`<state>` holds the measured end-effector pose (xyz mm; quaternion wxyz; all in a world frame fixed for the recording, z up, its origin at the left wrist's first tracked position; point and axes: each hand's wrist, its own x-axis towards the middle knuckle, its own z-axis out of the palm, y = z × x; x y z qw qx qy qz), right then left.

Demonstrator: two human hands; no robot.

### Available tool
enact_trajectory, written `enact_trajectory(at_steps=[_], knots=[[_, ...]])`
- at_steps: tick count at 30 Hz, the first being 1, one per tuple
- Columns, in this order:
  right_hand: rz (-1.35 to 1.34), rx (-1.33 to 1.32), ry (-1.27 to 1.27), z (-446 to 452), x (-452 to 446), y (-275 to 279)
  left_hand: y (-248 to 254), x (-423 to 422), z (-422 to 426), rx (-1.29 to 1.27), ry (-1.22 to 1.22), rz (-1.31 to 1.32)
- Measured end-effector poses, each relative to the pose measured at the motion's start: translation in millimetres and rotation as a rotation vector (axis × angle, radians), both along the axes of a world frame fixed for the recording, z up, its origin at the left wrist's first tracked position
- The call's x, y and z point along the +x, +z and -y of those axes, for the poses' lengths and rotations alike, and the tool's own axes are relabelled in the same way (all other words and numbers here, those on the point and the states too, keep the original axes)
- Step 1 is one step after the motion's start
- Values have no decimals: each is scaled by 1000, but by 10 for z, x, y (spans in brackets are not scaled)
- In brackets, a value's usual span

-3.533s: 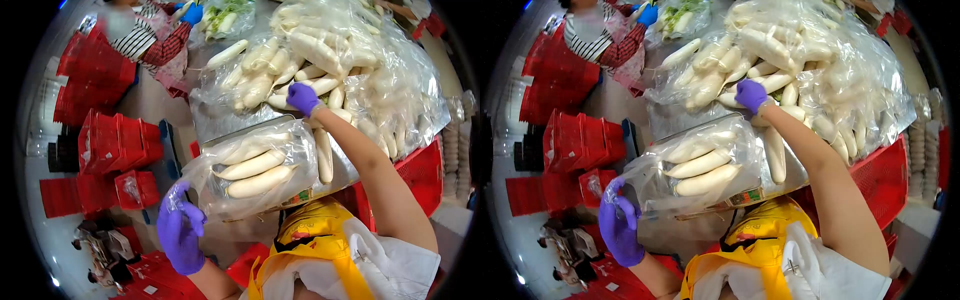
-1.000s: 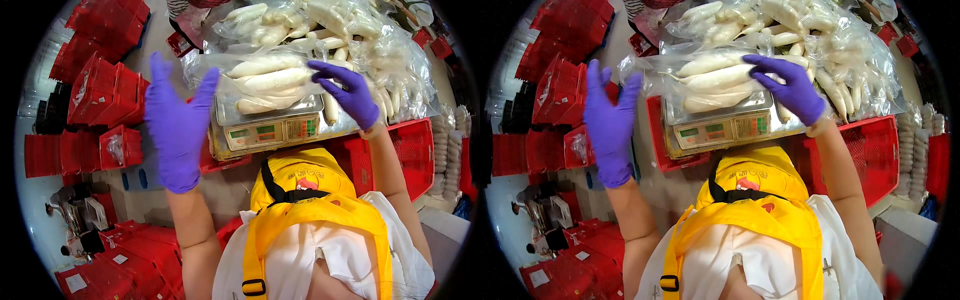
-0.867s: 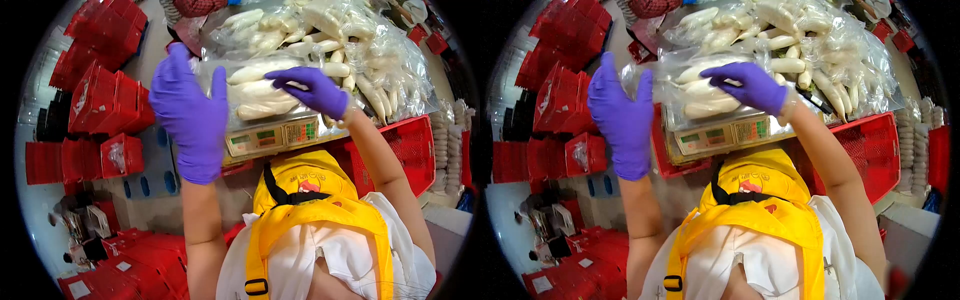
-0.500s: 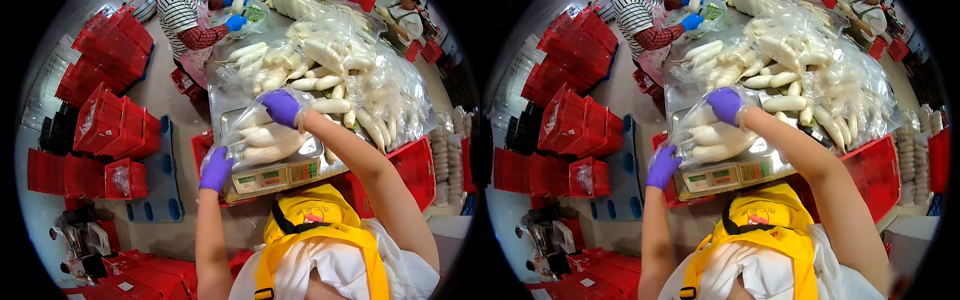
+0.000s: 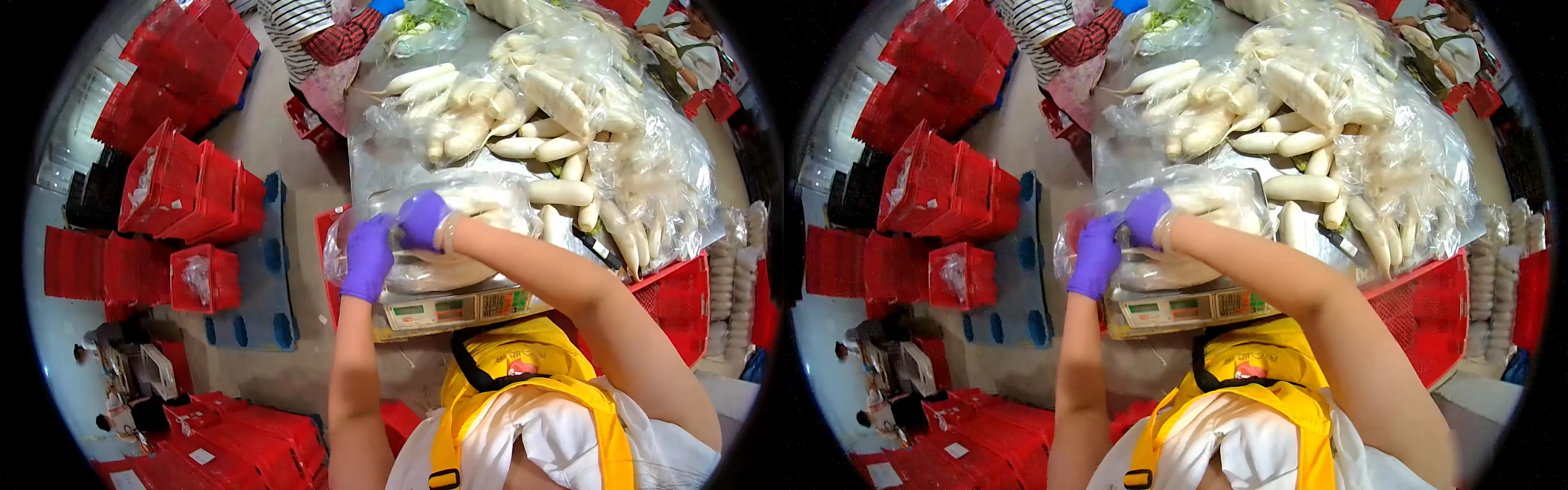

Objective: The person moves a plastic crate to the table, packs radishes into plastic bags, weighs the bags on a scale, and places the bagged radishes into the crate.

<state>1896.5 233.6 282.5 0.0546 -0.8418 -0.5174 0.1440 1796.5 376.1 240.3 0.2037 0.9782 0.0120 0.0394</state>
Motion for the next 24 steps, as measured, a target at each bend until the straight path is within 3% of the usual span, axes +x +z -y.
enact_trajectory(at_steps=[1,3,5,7,8,11,12,13,15,16,17,19,21,23,24], knots=[[128,240,1,-13,-44,-101,-33,46,-28,6,-14,6],[207,449,-45,-136,-52,-388,-97,72,-56,-379,184,123],[173,435,-51,-91,-14,-274,206,77,-98,-464,203,59],[140,417,-53,28,30,19,214,51,-270,-721,238,144],[113,397,-77,183,68,319,161,30,-326,-890,360,46],[83,551,-141,540,208,778,486,-64,-74,-841,256,-59],[-71,721,-281,611,223,892,658,-59,57,-813,85,-29],[-156,845,-286,709,210,1048,768,-60,193,-813,61,-37],[-267,1080,-291,797,118,1243,915,18,540,-714,-64,274],[-246,1143,-280,864,45,1380,997,117,632,-586,-26,381],[-234,1116,-246,992,-24,1575,1032,255,706,-833,53,428],[-391,1409,-207,1148,-9,1551,1188,356,847,-874,138,495],[-305,1481,-374,1756,30,1601,1353,417,1065,-985,78,458],[-665,1324,-903,2557,-95,1573,1338,389,1159,-1197,19,356],[-228,1167,-939,3011,-9,1173,1368,347,1214,-1301,-5,253]])
